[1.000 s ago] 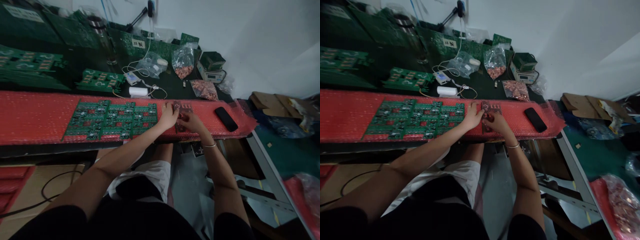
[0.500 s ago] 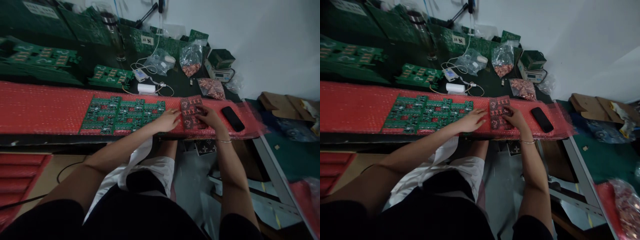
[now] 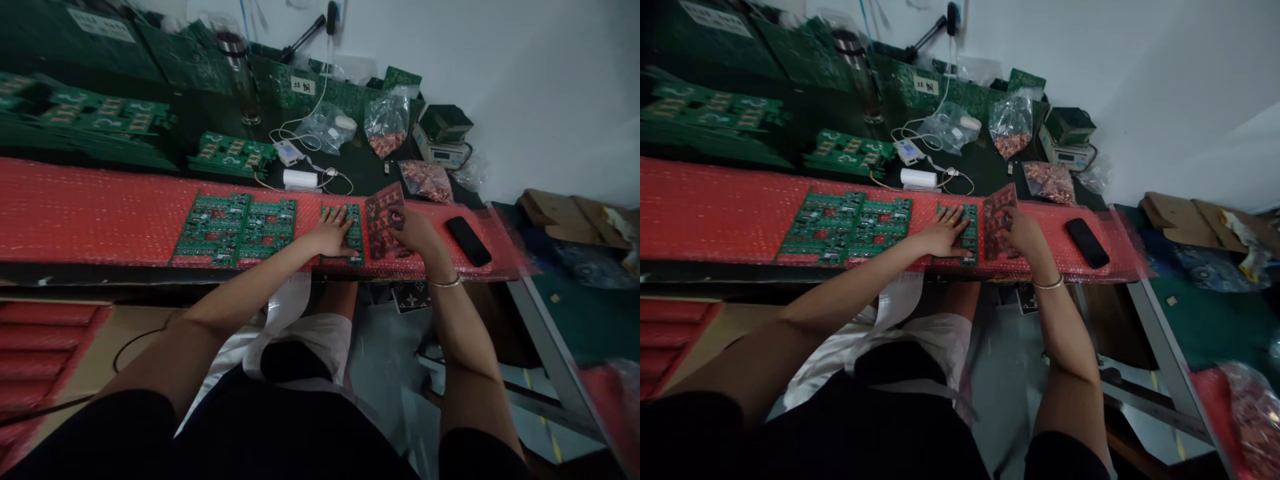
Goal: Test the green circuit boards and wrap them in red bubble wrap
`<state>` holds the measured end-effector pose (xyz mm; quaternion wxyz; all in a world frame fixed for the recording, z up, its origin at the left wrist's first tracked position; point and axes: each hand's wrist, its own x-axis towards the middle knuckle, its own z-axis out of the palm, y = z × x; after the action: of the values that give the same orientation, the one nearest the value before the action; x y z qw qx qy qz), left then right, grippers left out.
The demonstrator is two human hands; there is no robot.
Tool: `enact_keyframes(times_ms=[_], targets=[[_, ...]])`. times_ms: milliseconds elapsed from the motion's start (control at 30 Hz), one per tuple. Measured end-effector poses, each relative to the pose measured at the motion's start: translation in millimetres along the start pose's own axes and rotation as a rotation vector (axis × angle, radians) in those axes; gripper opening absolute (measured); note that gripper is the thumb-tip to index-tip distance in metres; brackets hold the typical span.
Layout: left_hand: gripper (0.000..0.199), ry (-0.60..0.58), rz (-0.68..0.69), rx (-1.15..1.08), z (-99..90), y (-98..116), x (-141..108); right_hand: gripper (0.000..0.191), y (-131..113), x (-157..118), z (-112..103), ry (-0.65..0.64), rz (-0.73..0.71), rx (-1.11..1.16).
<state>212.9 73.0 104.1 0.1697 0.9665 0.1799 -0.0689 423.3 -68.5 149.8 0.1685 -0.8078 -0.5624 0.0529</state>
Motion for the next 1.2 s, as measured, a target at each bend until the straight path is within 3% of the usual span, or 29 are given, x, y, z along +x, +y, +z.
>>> enact_keyframes(times_ms=[167,267,333,467,567,667,733,800,900,1000,1100,1133,1200], targets=[[0.113,0.003,-0.008,-0.006,0.6,9,17,0.050,-34,7,0,-0.031,-0.031,-0.127],[0.113,0.010,0.032,-0.030,-2.9,2,17,0.046,-56,12,-2,-0.126,-0.073,-0.155],[0.100,0.084,0.033,-0.069,-7.3,-9,9,0.055,-73,15,2,-0.207,-0.146,-0.123],[0.062,0.319,-0.239,-0.138,-15.4,-34,-25,0.078,-107,21,36,-0.265,-0.221,-0.094],[0.049,0.344,-0.357,-0.120,-14.5,-41,-55,0.090,-124,22,65,-0.275,-0.192,-0.091],[0.044,0.311,-0.229,-0.136,-4.7,-33,-76,0.082,-114,14,75,-0.224,-0.156,0.008],[0.044,0.299,-0.117,-0.163,4.2,-23,-83,0.070,-93,6,73,-0.067,-0.069,0.116],[0.047,0.305,-0.062,-0.172,11.7,-13,-85,0.083,-69,-2,70,0.061,0.089,0.174],[0.052,0.317,-0.015,-0.146,16.1,-9,-84,0.105,-48,-8,71,-0.015,0.158,0.361],[0.046,0.270,0.083,-0.122,10.8,-29,-89,0.104,-48,-5,72,-0.079,0.125,0.543],[0.044,0.197,0.129,-0.077,-0.4,-74,-108,0.088,-62,1,64,-0.108,0.097,0.505],[0.050,0.177,0.112,-0.051,-3.9,-90,-117,0.084,-68,3,59,-0.123,0.095,0.448],[0.080,0.109,0.016,-0.008,-8.9,-116,-134,0.077,-82,6,48,-0.155,0.093,0.302]])
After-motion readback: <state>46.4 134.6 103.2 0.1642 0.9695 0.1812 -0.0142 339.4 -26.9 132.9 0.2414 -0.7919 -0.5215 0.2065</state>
